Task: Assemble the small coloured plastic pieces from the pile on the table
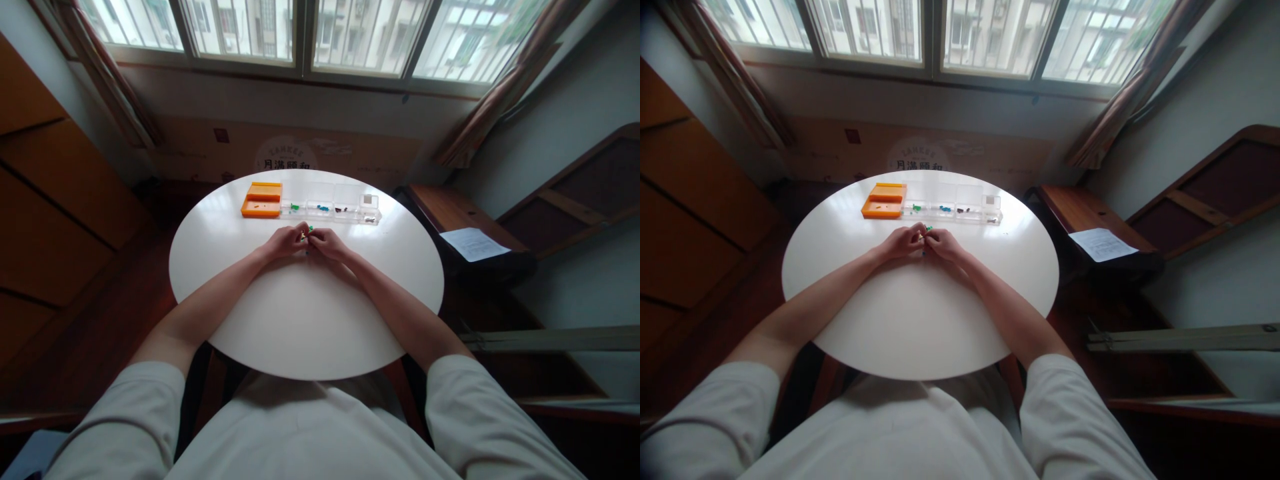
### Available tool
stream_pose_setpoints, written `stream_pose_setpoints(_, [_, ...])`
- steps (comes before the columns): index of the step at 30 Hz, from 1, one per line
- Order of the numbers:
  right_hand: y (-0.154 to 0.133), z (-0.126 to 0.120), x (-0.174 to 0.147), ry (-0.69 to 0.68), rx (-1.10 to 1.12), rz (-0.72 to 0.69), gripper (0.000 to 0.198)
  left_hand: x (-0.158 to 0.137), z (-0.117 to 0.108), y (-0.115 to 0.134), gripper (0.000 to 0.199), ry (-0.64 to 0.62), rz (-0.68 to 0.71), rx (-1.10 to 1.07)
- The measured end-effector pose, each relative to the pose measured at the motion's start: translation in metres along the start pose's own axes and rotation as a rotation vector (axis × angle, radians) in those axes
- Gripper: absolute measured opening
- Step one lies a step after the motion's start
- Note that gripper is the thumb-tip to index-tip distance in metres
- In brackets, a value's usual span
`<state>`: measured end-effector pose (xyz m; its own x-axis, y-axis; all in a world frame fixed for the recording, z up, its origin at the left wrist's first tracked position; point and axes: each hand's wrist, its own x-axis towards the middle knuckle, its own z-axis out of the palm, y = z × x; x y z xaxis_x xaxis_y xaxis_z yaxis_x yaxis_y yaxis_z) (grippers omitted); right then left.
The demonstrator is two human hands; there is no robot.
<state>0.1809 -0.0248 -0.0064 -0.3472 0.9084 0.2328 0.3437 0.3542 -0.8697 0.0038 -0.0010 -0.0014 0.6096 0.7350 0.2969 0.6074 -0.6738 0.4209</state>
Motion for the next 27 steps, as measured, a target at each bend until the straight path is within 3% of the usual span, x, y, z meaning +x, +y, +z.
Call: stream_pose_setpoints(27, [0.0065,0.0014,0.0025,0.007,0.018,0.006,0.019,-0.0001,-0.0013,0.0009,0.024,0.006,0.009,-0.004])
